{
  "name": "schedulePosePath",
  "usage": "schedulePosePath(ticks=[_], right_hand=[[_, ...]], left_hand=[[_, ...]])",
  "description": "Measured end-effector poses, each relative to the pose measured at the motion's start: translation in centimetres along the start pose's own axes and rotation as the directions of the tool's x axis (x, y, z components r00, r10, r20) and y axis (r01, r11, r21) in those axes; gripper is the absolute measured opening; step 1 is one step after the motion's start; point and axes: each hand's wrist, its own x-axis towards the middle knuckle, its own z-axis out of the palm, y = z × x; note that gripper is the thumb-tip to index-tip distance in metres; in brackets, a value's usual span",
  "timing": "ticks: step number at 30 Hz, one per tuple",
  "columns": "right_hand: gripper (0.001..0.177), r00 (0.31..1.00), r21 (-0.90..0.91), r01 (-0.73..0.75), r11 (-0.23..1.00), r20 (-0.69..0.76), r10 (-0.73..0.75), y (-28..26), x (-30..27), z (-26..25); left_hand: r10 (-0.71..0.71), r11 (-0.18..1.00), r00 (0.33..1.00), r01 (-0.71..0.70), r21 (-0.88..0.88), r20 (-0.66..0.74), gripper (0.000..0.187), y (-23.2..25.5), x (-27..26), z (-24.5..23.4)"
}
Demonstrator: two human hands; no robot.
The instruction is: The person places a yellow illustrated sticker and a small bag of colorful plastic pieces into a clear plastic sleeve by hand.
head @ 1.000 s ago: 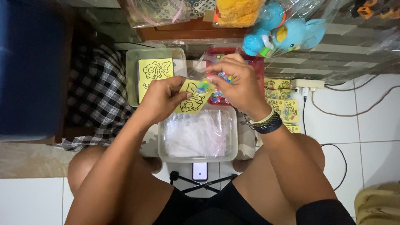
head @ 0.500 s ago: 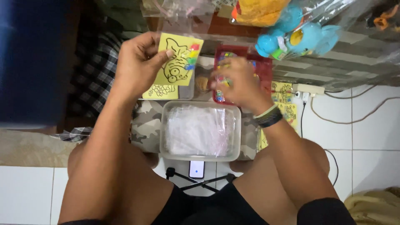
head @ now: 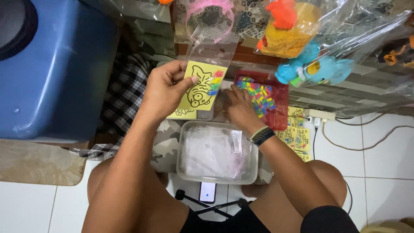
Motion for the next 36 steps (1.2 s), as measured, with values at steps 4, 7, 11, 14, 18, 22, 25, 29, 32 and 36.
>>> schedulePosePath(ticks=[4,7,11,14,18,22,25,29,32,36], right_hand=[[0.018,0.999,0.095,0.032,0.995,-0.008,-0.031,0.1,-0.7,-0.9],[0.022,0.999,0.110,0.043,0.993,-0.016,-0.041,0.5,-0.9,-0.9],[0.023,1.000,0.142,0.009,0.990,-0.026,-0.006,1.0,-1.0,-0.2],[0.015,0.999,0.194,-0.014,0.981,-0.034,0.021,1.5,-0.9,0.3],[0.007,0.977,0.218,-0.012,0.976,-0.207,0.058,1.4,-0.6,0.5],[0.010,0.966,0.244,-0.031,0.969,-0.241,0.092,0.9,-0.4,-0.1],[0.017,0.954,0.231,-0.025,0.973,-0.287,0.093,1.2,-0.1,0.3],[0.011,0.955,0.268,-0.058,0.962,-0.264,0.132,0.5,-0.3,-2.8],[0.008,0.959,0.433,-0.035,0.901,-0.238,0.152,1.1,-0.6,-4.6],[0.006,0.941,0.697,-0.008,0.717,-0.236,0.240,0.4,-2.0,-8.2]], left_hand=[[0.041,0.999,0.999,-0.041,0.008,0.007,0.019,0.4,0.1,0.0],[0.039,0.999,0.999,-0.039,-0.012,0.006,0.020,0.5,-0.1,0.1],[0.056,0.998,0.998,-0.056,0.009,0.009,0.019,0.7,-0.2,0.1],[0.067,0.998,0.998,-0.067,-0.021,0.003,0.019,0.4,-0.2,0.2],[0.057,0.998,0.998,-0.057,-0.024,0.002,0.019,0.0,-0.1,0.2],[0.040,0.999,0.999,-0.040,-0.030,-0.004,0.019,-0.3,0.2,0.4],[0.029,0.999,1.000,-0.029,-0.023,-0.003,0.020,0.0,-0.1,0.5],[0.008,1.000,1.000,-0.008,-0.026,0.001,0.020,-0.2,-0.2,0.5],[0.013,1.000,1.000,-0.013,0.011,-0.002,0.019,-0.8,0.1,0.0],[0.023,0.996,1.000,-0.023,0.084,-0.004,0.020,-0.8,-0.2,0.2]])
